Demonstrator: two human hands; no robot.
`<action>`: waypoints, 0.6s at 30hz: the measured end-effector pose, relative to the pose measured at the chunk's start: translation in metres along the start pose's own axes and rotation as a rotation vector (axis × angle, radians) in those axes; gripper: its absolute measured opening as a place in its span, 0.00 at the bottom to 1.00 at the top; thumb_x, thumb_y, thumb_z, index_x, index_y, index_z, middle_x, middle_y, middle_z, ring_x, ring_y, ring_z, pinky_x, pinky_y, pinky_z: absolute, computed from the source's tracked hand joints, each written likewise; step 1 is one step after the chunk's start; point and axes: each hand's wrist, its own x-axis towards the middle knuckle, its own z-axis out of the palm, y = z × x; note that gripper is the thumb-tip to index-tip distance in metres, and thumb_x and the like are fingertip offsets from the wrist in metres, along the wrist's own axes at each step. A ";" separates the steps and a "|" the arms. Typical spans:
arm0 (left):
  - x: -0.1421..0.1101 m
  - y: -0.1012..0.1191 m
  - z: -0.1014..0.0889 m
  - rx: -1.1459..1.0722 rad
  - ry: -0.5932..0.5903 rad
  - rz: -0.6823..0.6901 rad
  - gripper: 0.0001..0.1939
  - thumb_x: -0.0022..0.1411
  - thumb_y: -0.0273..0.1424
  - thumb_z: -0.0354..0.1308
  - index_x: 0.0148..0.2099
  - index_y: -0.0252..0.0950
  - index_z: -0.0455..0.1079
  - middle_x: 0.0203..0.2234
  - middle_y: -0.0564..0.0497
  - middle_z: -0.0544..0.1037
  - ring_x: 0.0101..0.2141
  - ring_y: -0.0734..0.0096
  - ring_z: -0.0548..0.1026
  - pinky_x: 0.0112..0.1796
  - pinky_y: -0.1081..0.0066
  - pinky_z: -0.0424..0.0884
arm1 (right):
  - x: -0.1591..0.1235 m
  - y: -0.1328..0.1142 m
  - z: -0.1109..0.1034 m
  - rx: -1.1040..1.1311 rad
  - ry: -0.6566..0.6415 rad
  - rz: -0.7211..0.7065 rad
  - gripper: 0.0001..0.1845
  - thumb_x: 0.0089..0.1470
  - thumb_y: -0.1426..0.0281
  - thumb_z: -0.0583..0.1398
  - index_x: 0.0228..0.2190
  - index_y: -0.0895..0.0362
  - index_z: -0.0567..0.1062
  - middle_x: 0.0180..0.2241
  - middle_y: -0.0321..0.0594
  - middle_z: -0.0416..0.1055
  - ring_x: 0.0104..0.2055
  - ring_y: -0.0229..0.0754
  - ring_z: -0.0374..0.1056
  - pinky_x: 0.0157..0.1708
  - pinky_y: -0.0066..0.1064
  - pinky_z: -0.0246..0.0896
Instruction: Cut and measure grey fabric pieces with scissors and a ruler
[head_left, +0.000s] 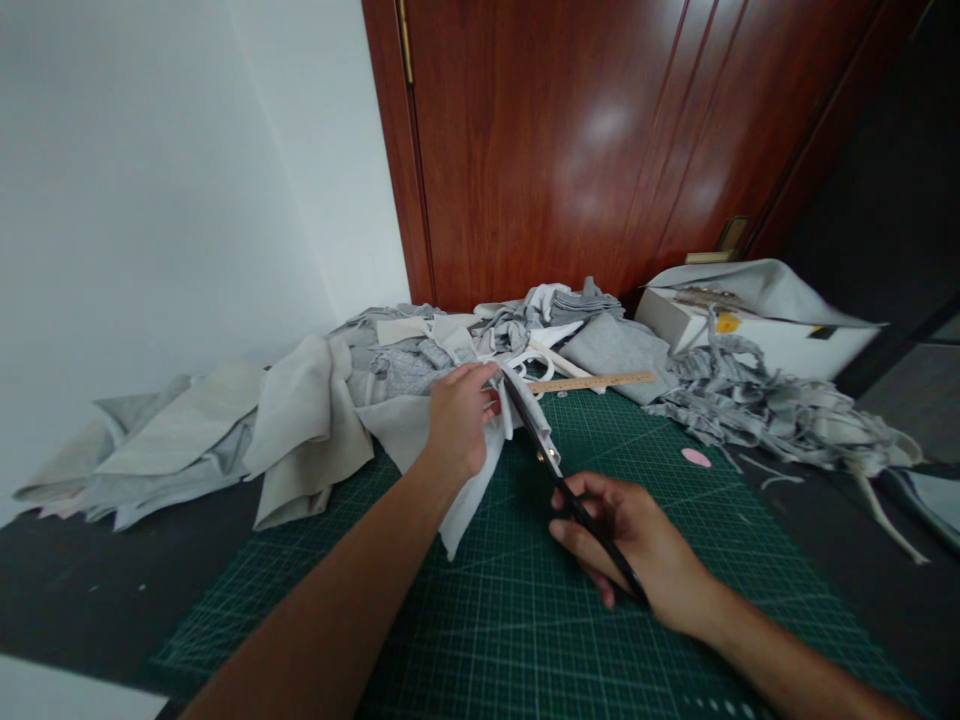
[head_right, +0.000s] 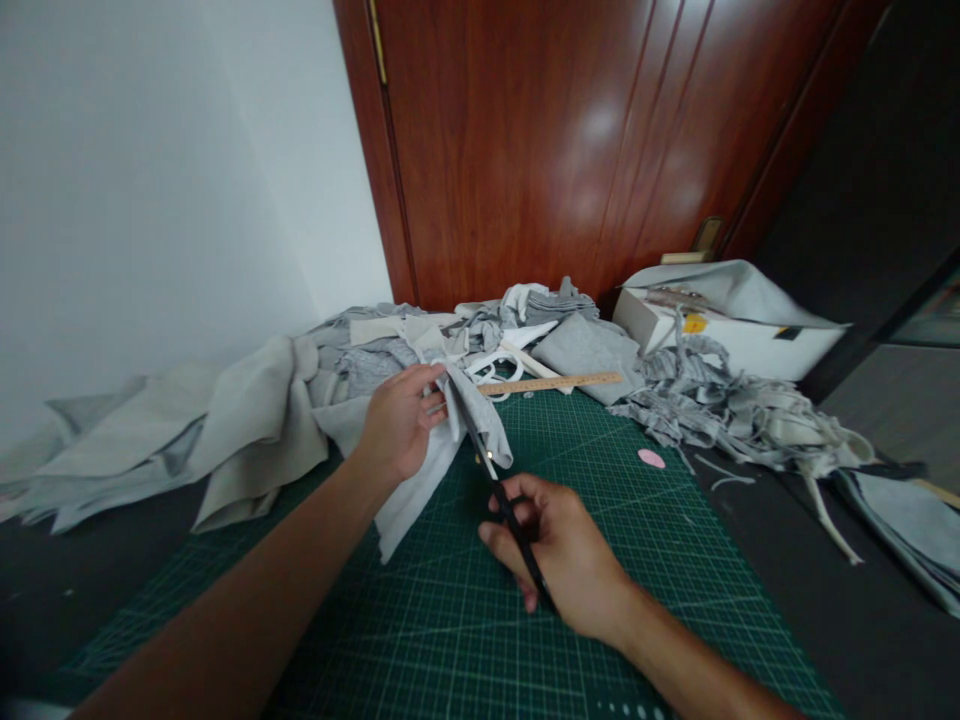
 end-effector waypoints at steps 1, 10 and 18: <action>-0.002 -0.001 0.001 -0.003 -0.006 0.012 0.10 0.49 0.30 0.70 0.31 0.35 0.70 0.26 0.54 0.75 0.25 0.74 0.73 0.30 0.72 0.68 | 0.000 -0.001 0.000 0.002 0.006 0.000 0.24 0.50 0.54 0.73 0.36 0.56 0.71 0.14 0.20 0.63 0.12 0.28 0.55 0.11 0.18 0.50; -0.006 -0.005 0.004 -0.006 -0.027 0.063 0.11 0.53 0.33 0.71 0.31 0.35 0.72 0.24 0.55 0.74 0.23 0.75 0.72 0.27 0.73 0.67 | 0.000 -0.003 0.003 0.037 0.046 0.006 0.26 0.45 0.53 0.75 0.35 0.54 0.71 0.14 0.20 0.63 0.12 0.29 0.53 0.10 0.19 0.52; -0.010 -0.008 0.004 0.027 -0.125 0.068 0.11 0.50 0.25 0.70 0.39 0.33 0.78 0.27 0.53 0.78 0.25 0.77 0.73 0.32 0.72 0.69 | 0.002 0.002 0.000 0.045 0.079 -0.034 0.24 0.48 0.55 0.74 0.37 0.55 0.71 0.13 0.20 0.63 0.11 0.30 0.55 0.11 0.20 0.55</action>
